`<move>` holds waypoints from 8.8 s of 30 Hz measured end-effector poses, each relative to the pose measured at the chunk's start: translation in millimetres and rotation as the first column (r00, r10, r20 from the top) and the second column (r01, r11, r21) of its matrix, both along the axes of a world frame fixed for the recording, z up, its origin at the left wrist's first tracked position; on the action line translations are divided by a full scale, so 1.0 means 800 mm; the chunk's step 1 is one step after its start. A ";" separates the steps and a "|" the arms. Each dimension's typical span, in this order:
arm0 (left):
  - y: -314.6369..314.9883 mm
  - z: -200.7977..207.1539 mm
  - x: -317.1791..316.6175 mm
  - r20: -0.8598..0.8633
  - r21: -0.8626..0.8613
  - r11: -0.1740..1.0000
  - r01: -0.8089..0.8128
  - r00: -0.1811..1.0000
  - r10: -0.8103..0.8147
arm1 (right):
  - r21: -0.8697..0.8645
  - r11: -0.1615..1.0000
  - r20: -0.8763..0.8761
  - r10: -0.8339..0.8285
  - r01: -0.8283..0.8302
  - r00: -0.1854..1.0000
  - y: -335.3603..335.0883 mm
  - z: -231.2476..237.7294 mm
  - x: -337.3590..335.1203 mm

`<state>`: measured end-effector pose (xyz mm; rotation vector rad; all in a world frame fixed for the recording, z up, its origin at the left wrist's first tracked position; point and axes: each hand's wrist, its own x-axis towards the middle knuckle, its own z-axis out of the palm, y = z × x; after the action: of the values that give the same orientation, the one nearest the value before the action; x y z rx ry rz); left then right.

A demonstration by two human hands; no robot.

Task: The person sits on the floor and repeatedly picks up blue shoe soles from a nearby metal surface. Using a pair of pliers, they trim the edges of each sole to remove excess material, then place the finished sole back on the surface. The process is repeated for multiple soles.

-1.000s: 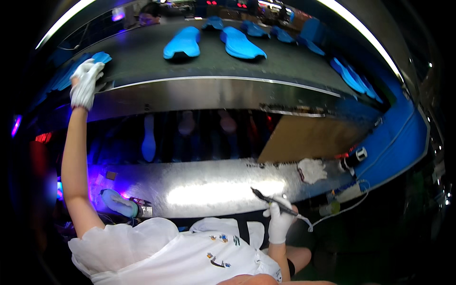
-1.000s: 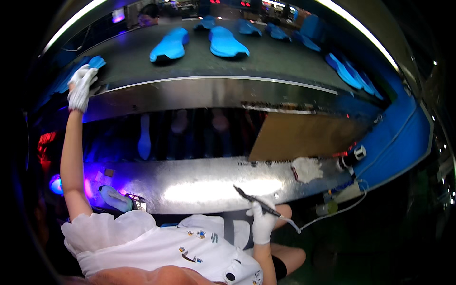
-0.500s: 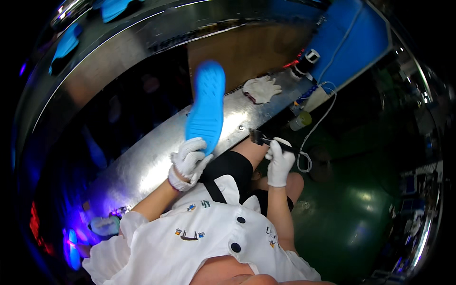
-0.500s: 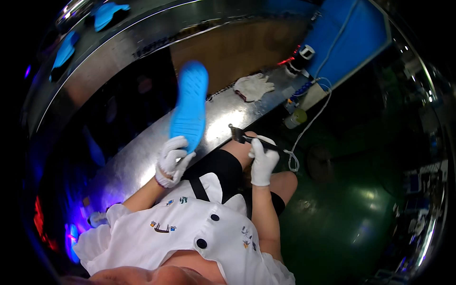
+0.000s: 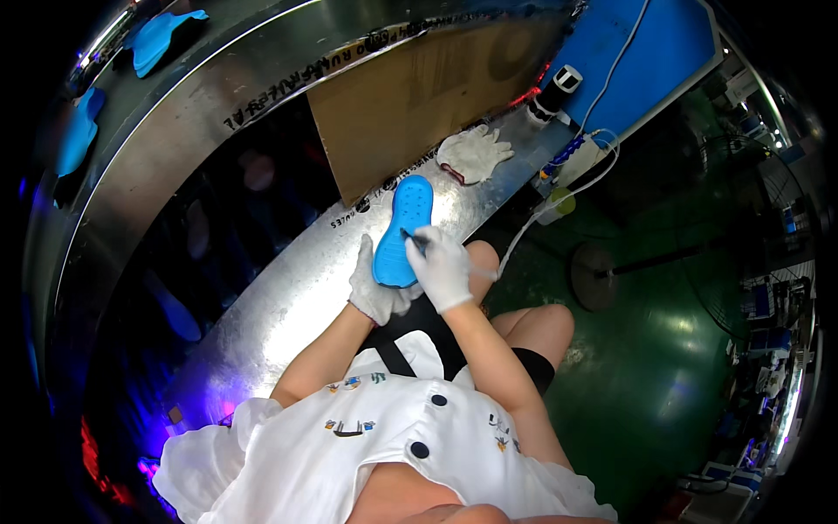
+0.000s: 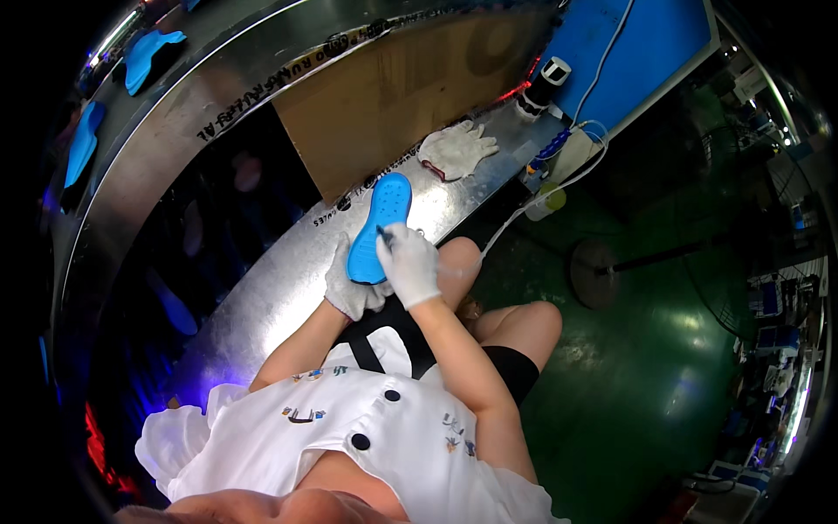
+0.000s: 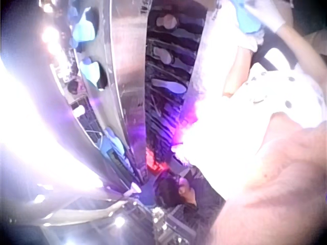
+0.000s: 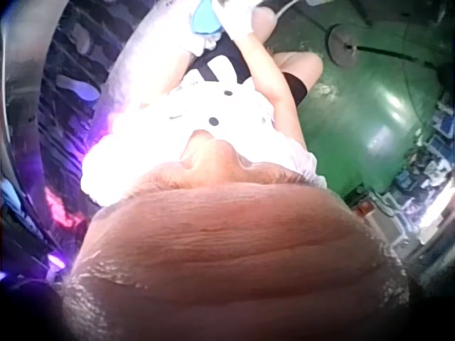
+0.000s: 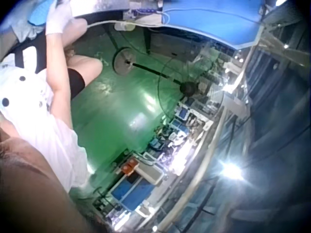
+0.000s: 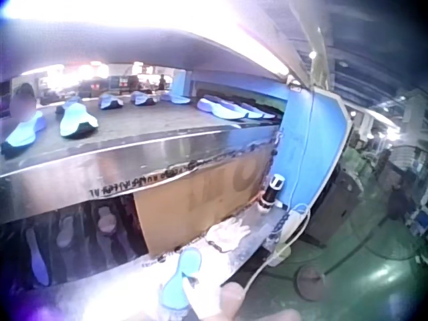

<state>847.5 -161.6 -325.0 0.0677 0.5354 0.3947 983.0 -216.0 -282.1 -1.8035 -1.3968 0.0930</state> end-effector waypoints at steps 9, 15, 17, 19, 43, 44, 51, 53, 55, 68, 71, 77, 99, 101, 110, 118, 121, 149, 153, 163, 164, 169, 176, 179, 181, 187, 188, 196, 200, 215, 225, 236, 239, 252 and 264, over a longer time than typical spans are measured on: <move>-0.037 0.054 0.017 0.309 0.113 0.980 0.167 0.931 -0.194 | 0.149 0.989 -0.003 -0.026 0.026 1.000 -0.050 0.091 0.020; -0.034 0.035 0.040 0.524 0.129 0.991 -0.029 0.851 -0.043 | 0.337 0.876 -0.051 0.383 -0.345 0.922 -0.076 0.114 0.000; -0.040 0.059 0.024 0.641 0.105 0.981 0.164 0.743 -0.193 | 0.356 0.926 -0.279 0.231 -0.123 0.932 -0.076 0.102 0.006; -0.036 0.063 0.041 0.281 -0.103 0.971 -0.216 0.930 0.237 | 0.235 0.942 0.084 0.224 -0.238 0.971 -0.076 0.110 0.002; 0.012 0.096 0.008 0.444 0.269 0.954 -0.133 0.896 0.000 | 0.230 0.962 -0.535 0.250 -0.146 0.807 -0.088 0.112 -0.016; 0.007 0.119 0.007 0.287 0.224 0.970 -0.096 0.958 0.029 | 0.270 0.899 -0.233 0.407 -0.344 0.883 -0.093 0.108 -0.005; 0.056 0.097 -0.005 -0.167 0.759 0.582 0.290 0.952 -0.256 | 0.125 0.854 -0.364 0.513 -0.505 0.777 -0.096 0.143 -0.005; 0.057 0.102 0.000 -0.214 0.737 0.591 0.329 0.942 -0.259 | 0.085 0.814 0.005 0.576 -0.574 0.817 -0.098 0.130 -0.001; 0.061 0.108 0.001 -0.271 0.710 0.599 0.370 0.929 -0.252 | -0.168 0.800 0.282 0.599 -0.576 0.750 -0.113 0.148 -0.012; 0.115 0.071 0.008 -0.271 0.810 0.443 0.384 0.915 -0.298 | 0.143 0.834 0.105 0.523 -0.533 0.846 -0.109 0.158 0.030; 0.110 0.084 0.013 -0.193 0.962 0.145 0.231 0.952 -0.236 | -0.102 0.808 0.365 0.573 -0.581 0.733 -0.123 0.179 0.019; 0.082 0.163 -0.016 -0.283 0.920 0.214 0.329 0.934 -0.219 | -0.031 0.827 0.384 0.528 -0.561 0.758 -0.117 0.181 0.041; -0.031 0.140 0.006 0.231 0.511 0.830 -0.222 0.966 0.116 | 0.378 0.888 -0.193 0.351 -0.260 0.916 -0.115 0.156 -0.003; -0.039 0.142 -0.002 0.174 0.615 0.753 -0.234 0.972 0.160 | 0.438 0.898 -0.611 0.264 0.040 0.746 -0.120 0.159 0.004; -0.048 0.135 0.003 0.256 0.602 0.748 -0.279 0.955 0.150 | 0.376 0.923 -0.500 0.125 0.085 0.857 -0.120 0.138 0.017; -0.063 0.145 -0.073 0.218 0.680 0.705 -0.202 0.974 0.068 | 0.582 0.807 -0.312 0.109 0.099 0.944 -0.131 0.154 0.015; -0.069 0.247 -0.118 0.282 0.787 0.557 -0.265 0.958 0.058 | 0.511 0.852 -0.420 0.134 0.112 0.898 -0.141 0.138 0.017; 0.038 0.440 -0.727 0.177 0.196 0.759 0.621 -0.783 0.596 | 0.253 0.919 -0.559 0.395 -0.304 0.729 -0.105 0.092 -0.051; 0.005 0.404 -0.600 0.295 0.919 -0.190 0.344 -0.285 0.912 | 0.245 0.949 -0.693 0.315 -0.199 0.649 -0.104 0.100 -0.047; -0.098 0.185 -0.160 0.408 0.441 -0.827 0.348 0.744 0.530 | 0.279 0.932 -0.753 0.062 0.232 0.655 -0.126 0.075 0.031; -0.091 0.155 -0.132 0.380 0.490 -0.806 0.333 0.750 0.541 | 0.270 0.930 -0.751 0.041 0.250 0.659 -0.132 0.072 0.040; -0.070 0.028 -0.053 -0.043 0.736 -0.483 0.475 0.745 0.666 | 0.170 0.956 -0.756 -0.029 0.239 0.653 -0.119 0.048 0.045; -0.042 0.012 -0.036 -0.327 0.781 0.623 0.048 0.881 0.342 | 0.023 0.990 -0.418 -0.119 0.142 0.901 -0.005 0.010 0.048; 0.005 -0.038 -0.021 0.222 0.267 0.961 0.077 0.965 -0.139 | -0.342 0.914 0.034 -0.222 0.220 0.974 0.028 0.001 0.030; 0.007 -0.033 -0.007 0.630 0.168 0.941 0.294 0.702 -0.332 | -0.045 0.996 -0.220 -0.088 0.080 0.971 0.016 -0.003 0.013; -0.025 0.036 0.026 -0.029 0.122 0.985 -0.122 0.992 0.127 | -0.150 0.982 -0.049 0.112 -0.118 0.993 -0.083 0.060 -0.008; -0.021 0.016 0.019 0.361 0.055 0.998 -0.018 0.933 -0.003 | -0.091 0.989 -0.223 0.096 -0.118 0.970 -0.081 0.065 0.002; -0.052 0.056 0.022 0.440 -0.199 0.972 -0.126 0.875 0.204 | 0.187 0.911 0.066 0.361 -0.367 0.930 -0.067 0.122 -0.023; -0.058 0.080 0.006 0.361 0.039 0.999 -0.036 0.932 0.020 | 0.266 0.964 -0.232 0.034 0.030 0.972 -0.056 0.106 0.013; -0.016 0.051 0.019 0.670 0.207 0.967 -0.149 0.742 -0.029 | 0.354 0.909 -0.265 0.325 -0.222 0.908 -0.094 0.094 -0.044; 0.000 0.085 0.006 0.601 0.319 0.938 -0.136 0.795 -0.089 | 0.250 0.967 -0.764 0.222 -0.038 0.606 -0.089 0.104 -0.038; 0.062 0.096 -0.003 -0.122 0.851 0.480 0.212 0.970 -0.212 | 0.167 0.806 0.057 0.567 -0.568 0.822 -0.090 0.122 -0.006; 0.066 0.102 -0.004 -0.160 0.886 0.408 0.219 0.971 -0.175 | -0.062 0.795 0.283 0.594 -0.604 0.753 -0.110 0.152 -0.028; 0.103 0.064 -0.018 -0.196 0.891 -0.382 0.246 0.966 0.166 | 0.040 0.850 0.150 0.514 -0.525 0.844 -0.113 0.164 0.002; 0.095 0.163 -0.048 -0.497 0.768 0.383 0.514 0.855 -0.150 | -0.022 0.834 0.391 0.514 -0.551 0.763 -0.132 0.191 -0.015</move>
<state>809.2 -85.7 -194.9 1.3203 0.5983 0.2068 970.8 -321.9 -129.0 -1.3320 -2.1391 -0.0342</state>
